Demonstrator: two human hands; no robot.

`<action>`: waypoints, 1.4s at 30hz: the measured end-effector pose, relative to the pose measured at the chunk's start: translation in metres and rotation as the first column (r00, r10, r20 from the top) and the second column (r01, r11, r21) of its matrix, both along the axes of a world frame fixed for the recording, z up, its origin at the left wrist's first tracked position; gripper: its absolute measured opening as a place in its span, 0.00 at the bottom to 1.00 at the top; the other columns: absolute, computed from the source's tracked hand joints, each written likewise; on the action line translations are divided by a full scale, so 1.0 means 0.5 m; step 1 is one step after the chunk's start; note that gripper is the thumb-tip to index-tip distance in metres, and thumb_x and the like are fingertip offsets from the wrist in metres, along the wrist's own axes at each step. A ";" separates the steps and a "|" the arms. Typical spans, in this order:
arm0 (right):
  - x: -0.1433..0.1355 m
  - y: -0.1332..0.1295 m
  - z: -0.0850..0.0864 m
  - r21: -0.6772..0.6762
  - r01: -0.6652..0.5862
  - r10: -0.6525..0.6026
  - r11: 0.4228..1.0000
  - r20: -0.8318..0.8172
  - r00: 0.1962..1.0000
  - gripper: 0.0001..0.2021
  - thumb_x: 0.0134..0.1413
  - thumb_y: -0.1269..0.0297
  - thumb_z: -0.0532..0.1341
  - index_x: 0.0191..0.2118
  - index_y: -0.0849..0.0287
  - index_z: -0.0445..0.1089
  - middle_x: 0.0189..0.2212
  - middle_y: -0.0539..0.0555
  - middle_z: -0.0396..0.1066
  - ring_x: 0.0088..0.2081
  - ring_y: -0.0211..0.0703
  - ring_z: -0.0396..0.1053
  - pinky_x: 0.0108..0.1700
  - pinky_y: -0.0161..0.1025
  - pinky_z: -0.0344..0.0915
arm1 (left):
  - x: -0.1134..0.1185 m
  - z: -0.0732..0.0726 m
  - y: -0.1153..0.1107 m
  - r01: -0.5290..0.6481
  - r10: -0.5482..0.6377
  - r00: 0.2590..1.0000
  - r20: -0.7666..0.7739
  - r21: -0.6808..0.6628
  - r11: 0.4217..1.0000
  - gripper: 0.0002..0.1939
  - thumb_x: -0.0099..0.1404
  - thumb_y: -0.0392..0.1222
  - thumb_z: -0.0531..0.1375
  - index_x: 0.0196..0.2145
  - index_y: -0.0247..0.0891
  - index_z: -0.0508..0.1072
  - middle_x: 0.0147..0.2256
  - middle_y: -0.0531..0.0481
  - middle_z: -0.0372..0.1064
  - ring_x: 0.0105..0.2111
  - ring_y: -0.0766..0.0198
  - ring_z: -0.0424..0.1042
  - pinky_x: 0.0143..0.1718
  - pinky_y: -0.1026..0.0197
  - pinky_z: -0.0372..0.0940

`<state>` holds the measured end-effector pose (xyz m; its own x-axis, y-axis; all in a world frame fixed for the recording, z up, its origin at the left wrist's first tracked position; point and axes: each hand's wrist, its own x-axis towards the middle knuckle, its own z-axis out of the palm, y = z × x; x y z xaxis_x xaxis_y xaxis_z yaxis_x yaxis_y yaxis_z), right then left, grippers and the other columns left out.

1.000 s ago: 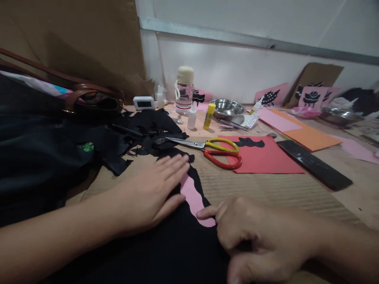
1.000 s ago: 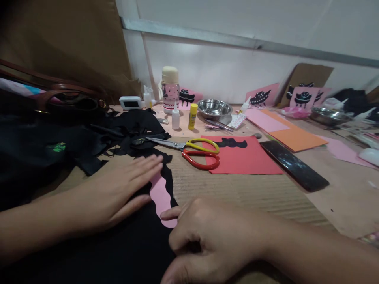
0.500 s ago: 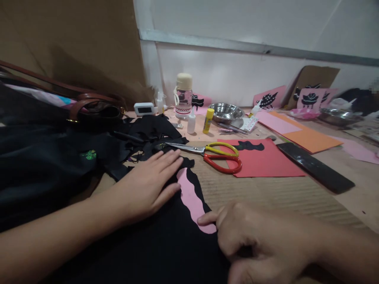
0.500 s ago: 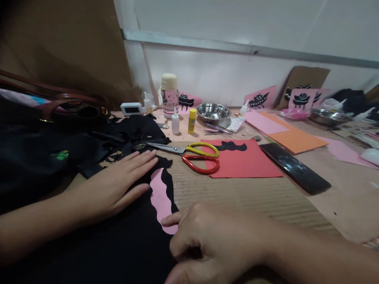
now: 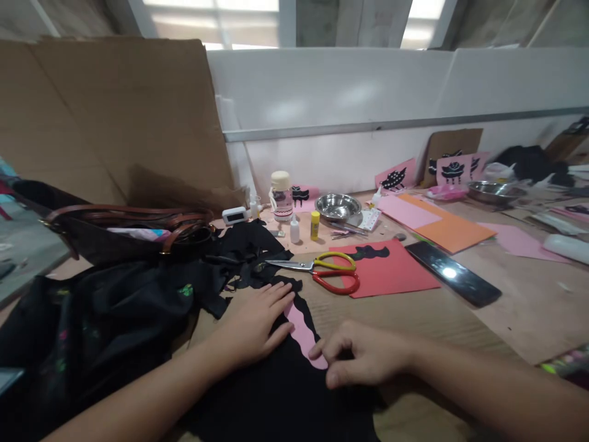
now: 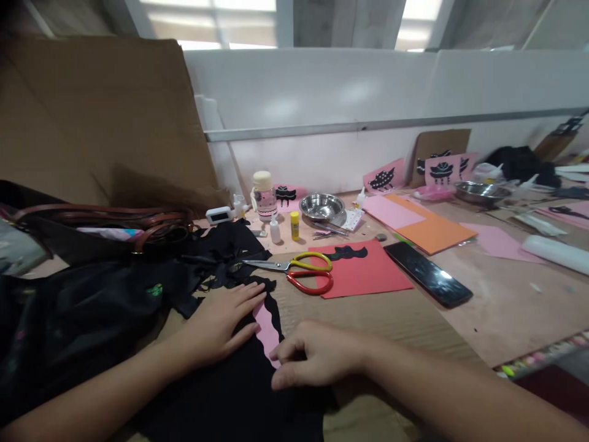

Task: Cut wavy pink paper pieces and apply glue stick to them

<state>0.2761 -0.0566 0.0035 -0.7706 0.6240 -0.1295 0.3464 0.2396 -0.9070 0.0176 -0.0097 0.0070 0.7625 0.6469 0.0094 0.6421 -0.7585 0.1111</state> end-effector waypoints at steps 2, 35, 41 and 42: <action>-0.001 0.000 0.006 -0.035 0.080 -0.081 0.996 -0.008 0.997 0.22 0.56 0.47 0.67 0.22 0.58 0.66 0.19 0.45 0.61 0.26 0.39 0.67 0.29 0.33 0.61 | 0.001 0.001 -0.002 -0.030 0.030 1.000 0.005 0.008 1.000 0.29 0.75 0.49 0.57 0.68 0.34 0.66 0.70 0.38 0.58 0.70 0.46 0.60 0.69 0.42 0.59; -0.148 0.159 0.177 0.313 -0.079 0.009 0.947 0.218 0.976 0.17 0.61 0.48 0.66 0.36 0.58 0.77 0.29 0.49 0.75 0.32 0.44 0.72 0.32 0.37 0.61 | -0.063 0.154 -0.008 0.053 -0.017 0.955 0.295 -0.114 0.992 0.18 0.68 0.26 0.50 0.35 0.41 0.77 0.36 0.48 0.78 0.40 0.56 0.74 0.48 0.55 0.65; -0.146 0.162 0.191 0.261 -0.048 -0.014 0.964 0.229 0.973 0.17 0.62 0.48 0.63 0.35 0.60 0.75 0.27 0.48 0.70 0.29 0.41 0.66 0.30 0.37 0.56 | -0.072 0.154 0.001 -0.187 0.233 0.847 0.478 -0.143 0.972 0.14 0.65 0.32 0.52 0.42 0.41 0.74 0.40 0.48 0.77 0.41 0.56 0.75 0.46 0.56 0.68; -0.146 0.160 0.189 0.254 -0.033 -0.025 0.967 0.221 0.975 0.17 0.61 0.48 0.63 0.35 0.59 0.75 0.27 0.48 0.70 0.29 0.41 0.65 0.30 0.37 0.56 | -0.071 0.152 0.001 -0.198 0.249 0.832 0.496 -0.153 0.968 0.12 0.66 0.33 0.52 0.41 0.41 0.73 0.39 0.48 0.77 0.39 0.56 0.75 0.45 0.56 0.69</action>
